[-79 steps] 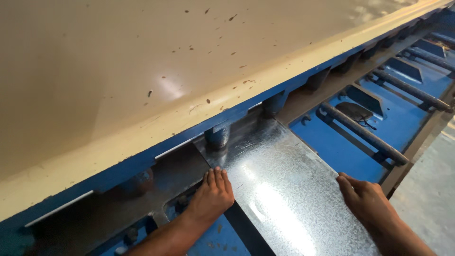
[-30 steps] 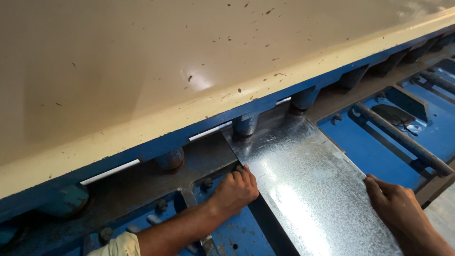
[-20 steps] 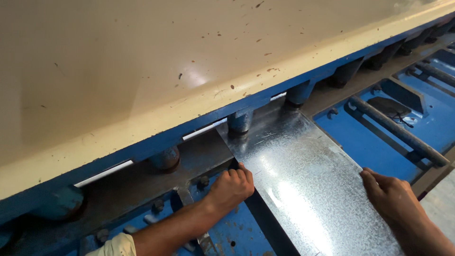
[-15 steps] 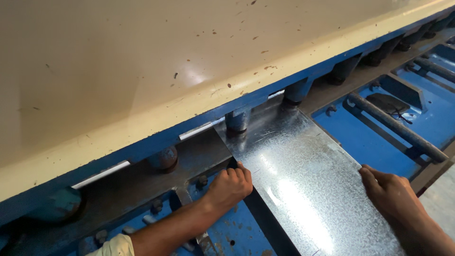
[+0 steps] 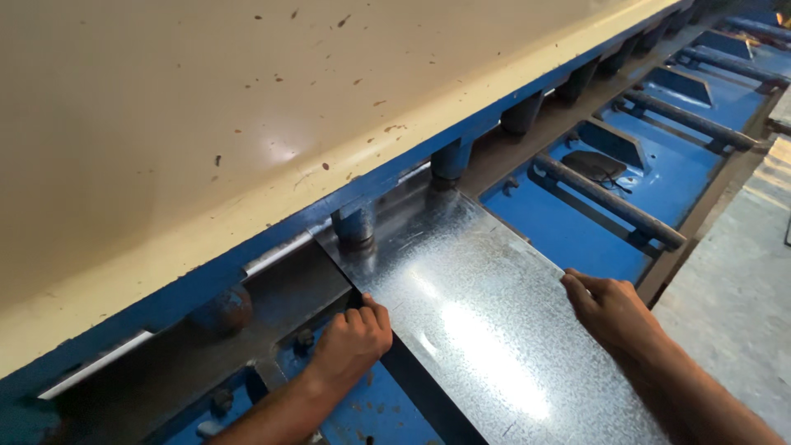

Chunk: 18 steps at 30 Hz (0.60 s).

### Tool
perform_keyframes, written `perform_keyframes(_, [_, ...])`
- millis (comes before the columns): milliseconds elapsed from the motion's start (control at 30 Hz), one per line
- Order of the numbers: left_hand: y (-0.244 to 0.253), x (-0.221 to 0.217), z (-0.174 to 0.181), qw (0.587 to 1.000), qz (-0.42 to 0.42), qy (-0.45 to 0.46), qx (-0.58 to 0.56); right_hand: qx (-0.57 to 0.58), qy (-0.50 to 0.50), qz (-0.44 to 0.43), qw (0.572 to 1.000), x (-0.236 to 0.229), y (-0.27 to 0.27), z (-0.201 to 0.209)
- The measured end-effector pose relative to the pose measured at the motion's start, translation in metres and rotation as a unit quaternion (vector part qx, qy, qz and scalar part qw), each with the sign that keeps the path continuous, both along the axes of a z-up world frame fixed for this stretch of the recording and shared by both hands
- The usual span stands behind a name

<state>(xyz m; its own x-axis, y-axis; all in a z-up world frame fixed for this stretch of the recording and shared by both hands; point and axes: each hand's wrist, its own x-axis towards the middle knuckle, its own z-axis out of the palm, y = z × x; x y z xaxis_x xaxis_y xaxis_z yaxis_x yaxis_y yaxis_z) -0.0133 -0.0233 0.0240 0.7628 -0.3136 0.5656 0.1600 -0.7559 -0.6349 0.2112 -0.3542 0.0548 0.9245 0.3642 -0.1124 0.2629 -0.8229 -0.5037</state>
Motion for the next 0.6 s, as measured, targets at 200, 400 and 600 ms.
perform_keyframes(200, [-0.002,-0.002,0.009,0.998,0.011,0.036,-0.044,-0.07,0.053,-0.036,0.995,-0.024,0.017,0.038])
perform_keyframes(400, [-0.009,-0.005,0.014,0.987,-0.111,0.059,-0.095,-0.034,-0.033,-0.009,0.999,-0.015,0.046,0.041])
perform_keyframes(600, [-0.005,-0.009,0.01,0.982,-0.146,0.069,-0.097,-0.094,-0.119,-0.012,0.988,0.013,0.101,0.036])
